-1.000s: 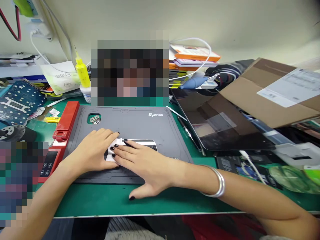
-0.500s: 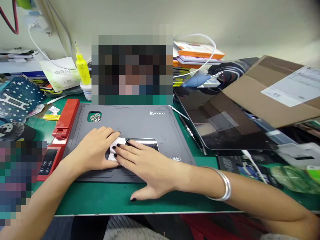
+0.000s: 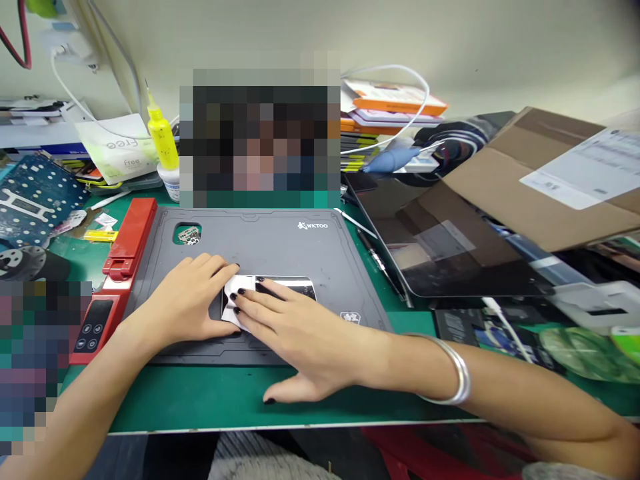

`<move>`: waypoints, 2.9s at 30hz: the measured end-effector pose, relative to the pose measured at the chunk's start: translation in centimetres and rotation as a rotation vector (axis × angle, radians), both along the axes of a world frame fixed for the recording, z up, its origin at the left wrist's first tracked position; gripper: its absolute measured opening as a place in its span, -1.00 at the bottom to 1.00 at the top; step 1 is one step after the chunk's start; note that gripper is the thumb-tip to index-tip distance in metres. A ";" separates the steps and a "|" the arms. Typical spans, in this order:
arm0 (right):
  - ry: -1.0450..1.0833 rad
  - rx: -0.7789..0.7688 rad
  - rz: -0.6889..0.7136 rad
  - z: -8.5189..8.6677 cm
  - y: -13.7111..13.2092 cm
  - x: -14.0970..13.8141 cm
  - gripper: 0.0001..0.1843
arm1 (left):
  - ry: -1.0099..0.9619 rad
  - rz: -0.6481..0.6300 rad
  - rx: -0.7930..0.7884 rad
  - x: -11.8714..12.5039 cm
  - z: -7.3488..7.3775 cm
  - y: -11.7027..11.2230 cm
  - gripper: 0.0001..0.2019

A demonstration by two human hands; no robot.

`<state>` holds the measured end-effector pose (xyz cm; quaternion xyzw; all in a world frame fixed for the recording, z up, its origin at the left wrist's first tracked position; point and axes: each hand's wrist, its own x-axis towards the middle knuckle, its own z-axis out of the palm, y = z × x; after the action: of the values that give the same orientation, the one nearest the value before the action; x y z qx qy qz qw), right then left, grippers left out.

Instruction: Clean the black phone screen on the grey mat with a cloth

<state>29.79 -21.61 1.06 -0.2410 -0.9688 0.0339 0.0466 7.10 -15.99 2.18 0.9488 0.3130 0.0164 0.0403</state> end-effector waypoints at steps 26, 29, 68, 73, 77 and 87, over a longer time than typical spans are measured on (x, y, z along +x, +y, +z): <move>-0.059 0.043 -0.095 0.3 -0.4 1.1 -0.15 | -0.176 -0.038 -0.095 -0.3 -0.5 0.3 -0.43; -0.047 0.016 -0.104 0.3 -0.5 1.1 -0.14 | -0.170 -0.031 -0.107 -0.5 -0.4 0.3 -0.44; -0.040 -0.131 -0.052 0.4 0.1 1.5 -0.18 | 0.050 0.137 -0.094 -3.7 1.6 1.3 -0.44; -0.045 -0.149 -0.044 0.5 -0.1 1.5 -0.17 | 0.025 0.104 -0.164 -4.1 1.3 1.9 -0.51; -0.017 -0.166 -0.035 0.4 -0.1 1.5 -0.16 | -0.005 0.049 -0.204 -4.1 1.1 2.4 -0.56; -0.015 -0.146 -0.020 0.3 -0.1 1.3 -0.16 | 0.029 0.001 -0.084 -2.1 0.6 1.1 -0.52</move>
<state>31.10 -21.72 1.33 -0.2537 -0.9616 0.1024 0.0218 5.03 -14.88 2.78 0.9461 0.3146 -0.0106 0.0755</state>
